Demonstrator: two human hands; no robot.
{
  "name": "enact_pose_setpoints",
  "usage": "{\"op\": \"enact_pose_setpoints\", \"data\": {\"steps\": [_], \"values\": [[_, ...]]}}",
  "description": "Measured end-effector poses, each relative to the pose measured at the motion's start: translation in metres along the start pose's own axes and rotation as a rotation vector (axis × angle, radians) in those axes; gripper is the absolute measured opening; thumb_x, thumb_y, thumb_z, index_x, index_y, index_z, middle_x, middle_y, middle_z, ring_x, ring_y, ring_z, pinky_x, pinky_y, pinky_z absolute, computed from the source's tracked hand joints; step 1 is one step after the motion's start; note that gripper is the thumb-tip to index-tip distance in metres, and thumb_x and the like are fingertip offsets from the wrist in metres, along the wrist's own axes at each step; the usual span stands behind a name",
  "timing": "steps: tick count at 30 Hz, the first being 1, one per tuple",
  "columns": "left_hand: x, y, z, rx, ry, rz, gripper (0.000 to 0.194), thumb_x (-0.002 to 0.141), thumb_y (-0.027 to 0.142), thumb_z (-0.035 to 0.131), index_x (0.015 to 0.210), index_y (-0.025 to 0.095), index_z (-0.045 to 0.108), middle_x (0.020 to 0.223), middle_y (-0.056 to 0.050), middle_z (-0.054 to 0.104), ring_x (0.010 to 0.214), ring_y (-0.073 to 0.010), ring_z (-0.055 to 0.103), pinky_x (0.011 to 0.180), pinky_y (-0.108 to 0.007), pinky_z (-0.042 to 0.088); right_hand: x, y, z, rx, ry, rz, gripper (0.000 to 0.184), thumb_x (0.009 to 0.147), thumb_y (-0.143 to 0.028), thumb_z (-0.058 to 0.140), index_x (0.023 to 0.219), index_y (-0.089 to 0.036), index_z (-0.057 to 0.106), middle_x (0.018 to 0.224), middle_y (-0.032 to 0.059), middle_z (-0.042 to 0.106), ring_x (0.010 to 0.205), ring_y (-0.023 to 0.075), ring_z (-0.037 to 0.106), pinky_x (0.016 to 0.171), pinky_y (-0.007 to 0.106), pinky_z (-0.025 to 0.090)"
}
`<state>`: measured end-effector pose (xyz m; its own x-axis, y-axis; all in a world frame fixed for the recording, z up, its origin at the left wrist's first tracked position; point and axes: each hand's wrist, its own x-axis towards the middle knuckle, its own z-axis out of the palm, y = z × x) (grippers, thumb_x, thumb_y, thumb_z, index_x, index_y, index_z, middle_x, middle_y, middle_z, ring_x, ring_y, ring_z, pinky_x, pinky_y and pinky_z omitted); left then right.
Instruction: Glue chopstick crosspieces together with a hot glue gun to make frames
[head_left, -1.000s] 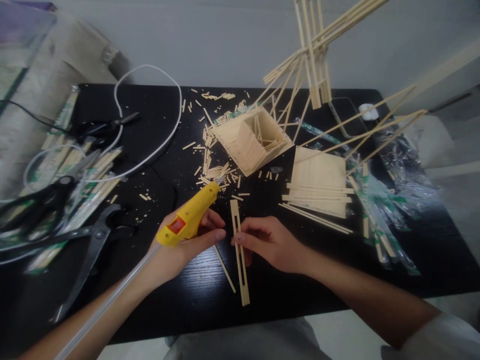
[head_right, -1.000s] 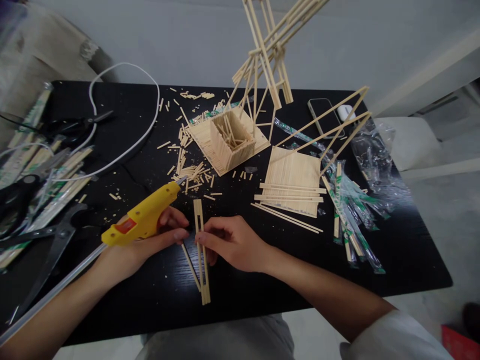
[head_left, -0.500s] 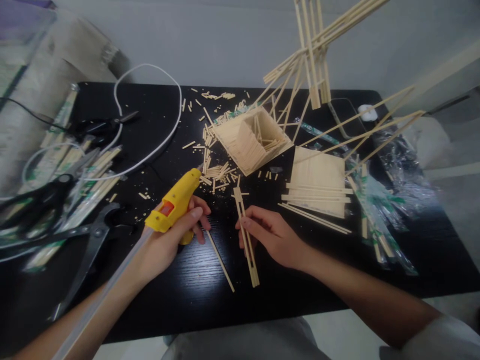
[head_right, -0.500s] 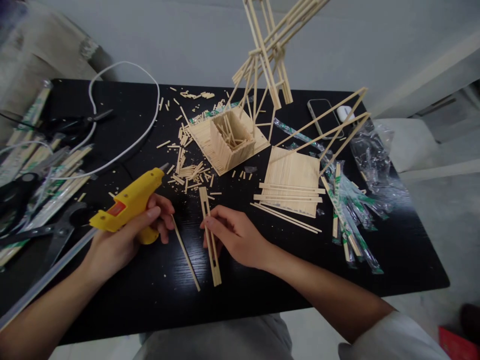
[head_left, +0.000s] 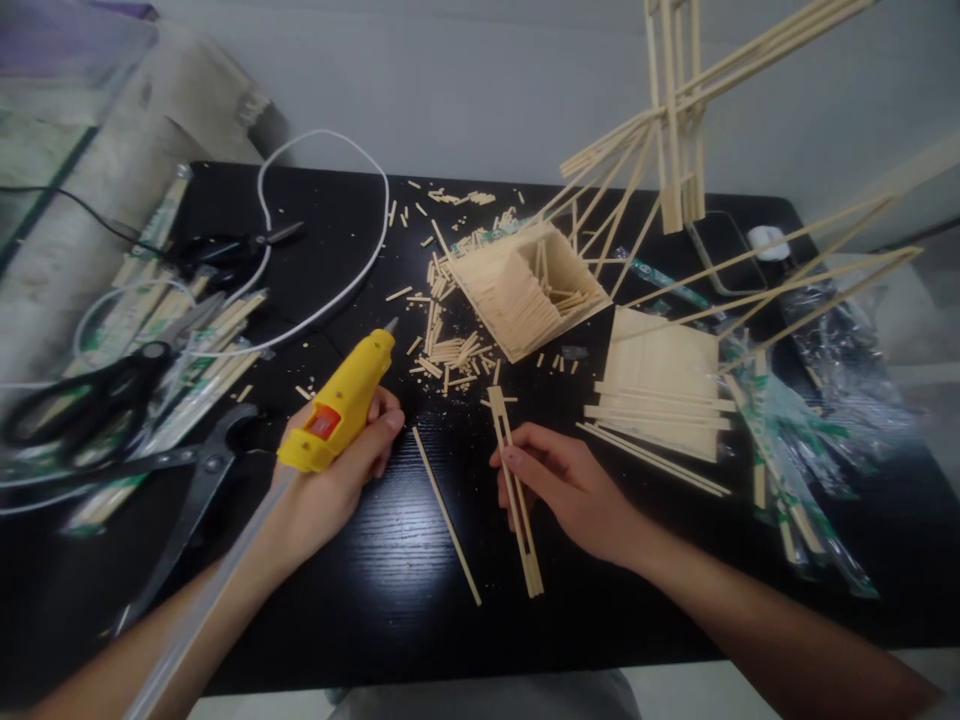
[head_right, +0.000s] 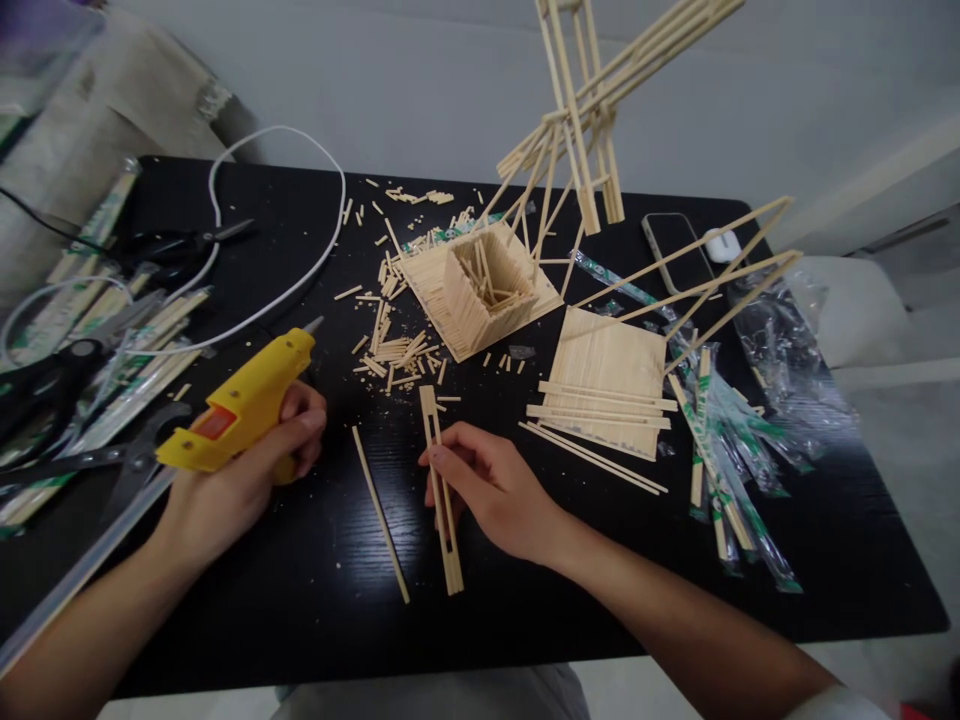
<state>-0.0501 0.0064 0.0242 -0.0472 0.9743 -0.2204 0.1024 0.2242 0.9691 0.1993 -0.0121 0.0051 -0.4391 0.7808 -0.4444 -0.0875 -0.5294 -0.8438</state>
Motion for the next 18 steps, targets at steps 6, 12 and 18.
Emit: {"op": "enact_pose_setpoints", "data": {"steps": [6, 12, 18], "values": [[-0.002, -0.005, -0.003, 0.109, -0.008, 0.118, 0.038, 0.097, 0.06, 0.067, 0.095, 0.022, 0.069, 0.082, -0.003, 0.069, 0.071, -0.017, 0.068, 0.067, -0.031, 0.058, 0.0, 0.0, 0.0, -0.004, 0.008, 0.0, 0.042, 0.098, -0.062, 0.072, 0.097, -0.02, 0.067, 0.073, -0.002, 0.069, 0.055, 0.012, 0.068, 0.05, 0.022, 0.057], [-0.004, -0.011, -0.006, 0.101, 0.011, 0.128, 0.047, 0.094, 0.069, 0.068, 0.096, 0.022, 0.068, 0.072, 0.0, 0.069, 0.055, -0.0138, 0.065, 0.054, -0.027, 0.054, 0.002, 0.002, -0.003, -0.015, 0.033, -0.032, 0.042, 0.099, -0.061, 0.071, 0.096, -0.02, 0.066, 0.072, -0.0018, 0.07, 0.055, 0.0125, 0.068, 0.05, 0.022, 0.056], [-0.003, -0.01, -0.006, 0.208, 0.055, 0.09, 0.041, 0.094, 0.057, 0.071, 0.078, 0.019, 0.065, 0.065, 0.001, 0.064, 0.052, -0.0114, 0.06, 0.051, -0.024, 0.05, 0.004, 0.002, -0.004, -0.013, 0.03, -0.057, 0.042, 0.098, -0.062, 0.072, 0.095, -0.02, 0.066, 0.071, -0.002, 0.07, 0.053, 0.0122, 0.068, 0.048, 0.022, 0.056]]}}
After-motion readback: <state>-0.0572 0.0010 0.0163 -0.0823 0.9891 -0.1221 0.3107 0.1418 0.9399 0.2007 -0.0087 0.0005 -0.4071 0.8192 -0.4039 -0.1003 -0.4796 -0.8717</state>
